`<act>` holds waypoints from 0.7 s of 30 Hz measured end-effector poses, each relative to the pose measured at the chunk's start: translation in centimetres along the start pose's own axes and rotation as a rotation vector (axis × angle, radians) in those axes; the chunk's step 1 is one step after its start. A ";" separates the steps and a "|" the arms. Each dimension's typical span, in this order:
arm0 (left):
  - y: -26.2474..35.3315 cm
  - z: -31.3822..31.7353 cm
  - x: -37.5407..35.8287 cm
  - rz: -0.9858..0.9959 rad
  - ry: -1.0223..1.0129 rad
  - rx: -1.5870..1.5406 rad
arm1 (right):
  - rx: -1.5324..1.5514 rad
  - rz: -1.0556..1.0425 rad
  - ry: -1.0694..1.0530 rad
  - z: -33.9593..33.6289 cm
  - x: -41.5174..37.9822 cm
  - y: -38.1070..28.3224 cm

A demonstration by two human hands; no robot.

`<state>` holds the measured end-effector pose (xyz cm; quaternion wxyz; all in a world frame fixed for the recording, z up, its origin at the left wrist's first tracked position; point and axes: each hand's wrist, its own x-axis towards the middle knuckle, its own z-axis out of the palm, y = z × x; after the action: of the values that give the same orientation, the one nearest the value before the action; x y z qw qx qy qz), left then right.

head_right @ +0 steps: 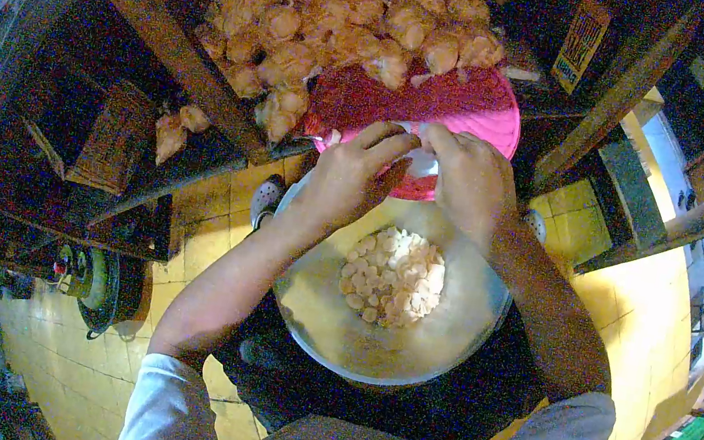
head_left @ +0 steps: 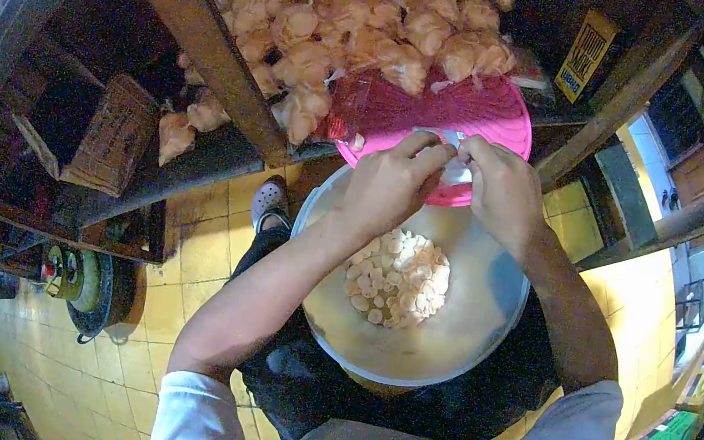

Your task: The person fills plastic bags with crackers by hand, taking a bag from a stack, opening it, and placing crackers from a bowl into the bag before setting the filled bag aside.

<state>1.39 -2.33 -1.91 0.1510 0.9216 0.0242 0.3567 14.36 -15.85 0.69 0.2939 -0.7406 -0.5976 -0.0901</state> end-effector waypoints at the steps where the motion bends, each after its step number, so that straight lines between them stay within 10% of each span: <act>1: -0.1 0.0 0.0 -0.001 0.001 0.000 | 0.027 0.044 0.001 0.1 0.0 0.0; 21: 0.8 -0.6 0.4 -0.037 0.019 0.092 | 0.001 -0.134 0.153 -0.5 0.0 -0.1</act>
<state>1.27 -2.92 -0.97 0.1148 0.9235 0.0593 0.3611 14.36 -16.09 1.16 0.3323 -0.6896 -0.6217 -0.1658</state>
